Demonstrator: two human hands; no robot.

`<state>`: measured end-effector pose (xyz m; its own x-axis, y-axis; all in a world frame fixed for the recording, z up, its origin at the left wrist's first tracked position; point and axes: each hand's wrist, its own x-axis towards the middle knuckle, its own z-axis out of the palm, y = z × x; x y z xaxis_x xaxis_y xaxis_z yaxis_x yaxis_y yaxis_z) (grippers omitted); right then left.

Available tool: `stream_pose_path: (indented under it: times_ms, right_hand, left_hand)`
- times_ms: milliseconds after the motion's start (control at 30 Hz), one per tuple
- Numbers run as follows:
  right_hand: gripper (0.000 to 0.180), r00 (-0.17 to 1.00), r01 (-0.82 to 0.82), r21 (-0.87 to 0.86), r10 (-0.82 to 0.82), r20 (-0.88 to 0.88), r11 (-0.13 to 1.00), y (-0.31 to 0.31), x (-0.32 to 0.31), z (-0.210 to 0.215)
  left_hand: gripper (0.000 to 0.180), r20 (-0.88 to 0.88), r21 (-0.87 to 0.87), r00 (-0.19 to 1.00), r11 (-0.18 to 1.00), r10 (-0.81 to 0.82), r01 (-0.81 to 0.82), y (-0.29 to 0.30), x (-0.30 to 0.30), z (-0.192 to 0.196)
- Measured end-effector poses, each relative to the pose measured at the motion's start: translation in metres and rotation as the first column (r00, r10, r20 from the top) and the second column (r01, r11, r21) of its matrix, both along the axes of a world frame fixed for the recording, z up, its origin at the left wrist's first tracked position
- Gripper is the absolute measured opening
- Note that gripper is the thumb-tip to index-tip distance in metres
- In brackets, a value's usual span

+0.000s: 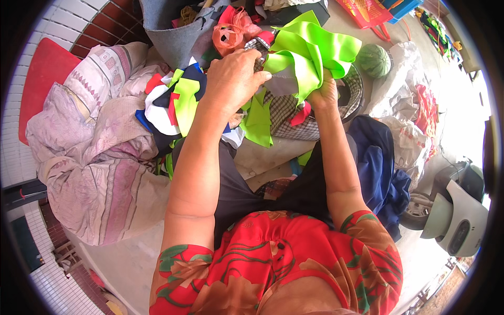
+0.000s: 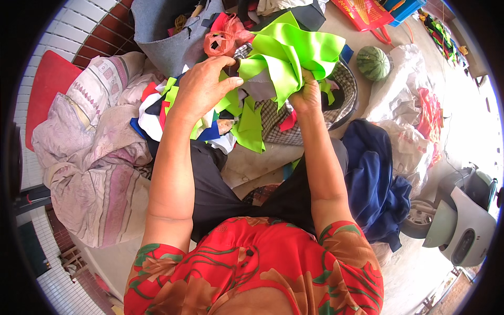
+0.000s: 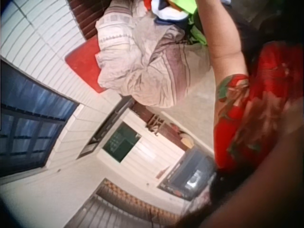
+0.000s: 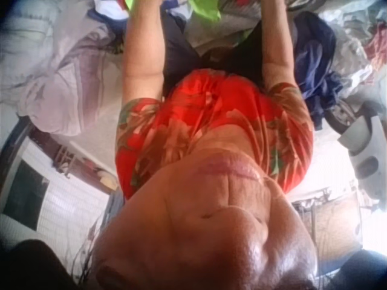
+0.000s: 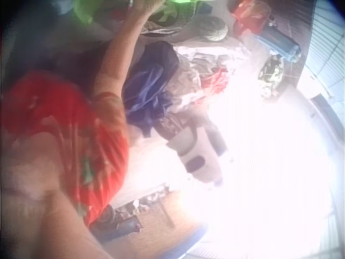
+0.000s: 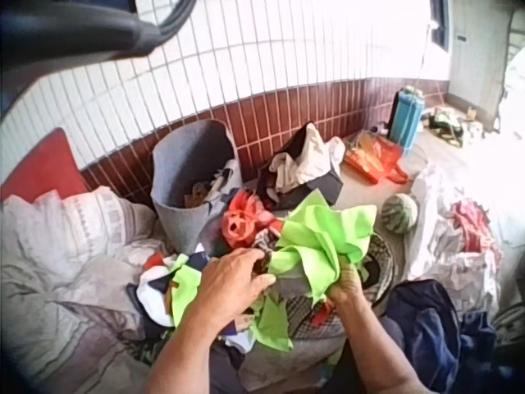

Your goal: The person sits on the floor and repeatedly picks up small pieces of colorful fabric, folds them by hand, and places them into a woven basket. The person handles the fabric pieces one at a time, folding each piece before adding it to the basket.

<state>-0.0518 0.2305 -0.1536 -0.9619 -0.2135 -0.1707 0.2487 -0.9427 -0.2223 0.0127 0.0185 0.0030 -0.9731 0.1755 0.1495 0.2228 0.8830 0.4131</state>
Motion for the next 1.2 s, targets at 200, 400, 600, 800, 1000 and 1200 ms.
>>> stream_pose_path:
  times_ms: [200, 400, 600, 800, 1000, 1200]
  right_hand:
    - [0.042, 1.000, -0.013, 0.031, 0.012, 0.021, 0.999, -0.012, 0.005, 0.001]
    - [0.040, 0.993, -0.105, 0.153, 0.113, -0.045, 0.983, -0.021, 0.013, 0.007]
    - [0.035, 0.987, -0.150, 0.200, 0.160, -0.035, 0.968, -0.036, 0.019, 0.001]
    - [0.042, 0.984, -0.137, 0.303, 0.164, -0.066, 0.943, -0.060, 0.041, 0.027]
    - [0.048, 0.970, -0.220, 0.232, 0.238, -0.054, 0.948, -0.065, 0.045, 0.010]
    - [0.061, 0.947, -0.278, 0.111, 0.292, -0.132, 0.954, -0.067, 0.050, 0.010]
  left_hand:
    - [0.031, -0.127, 0.105, 0.991, 0.994, 0.034, -0.021, 0.004, -0.002, -0.002]
    - [0.026, -0.347, 0.175, 0.937, 0.984, 0.035, 0.028, 0.015, -0.008, -0.006]
    - [0.042, -0.234, 0.206, 0.965, 0.976, 0.117, -0.069, 0.021, -0.006, -0.003]
    - [0.044, -0.400, 0.079, 0.912, 0.995, 0.094, -0.069, 0.016, -0.015, -0.012]
    - [0.029, -0.031, 0.169, 0.978, 0.965, 0.207, -0.199, 0.021, -0.019, -0.005]
    - [0.021, 0.028, 0.647, 0.987, 0.750, 0.156, -0.137, 0.015, -0.038, -0.027]
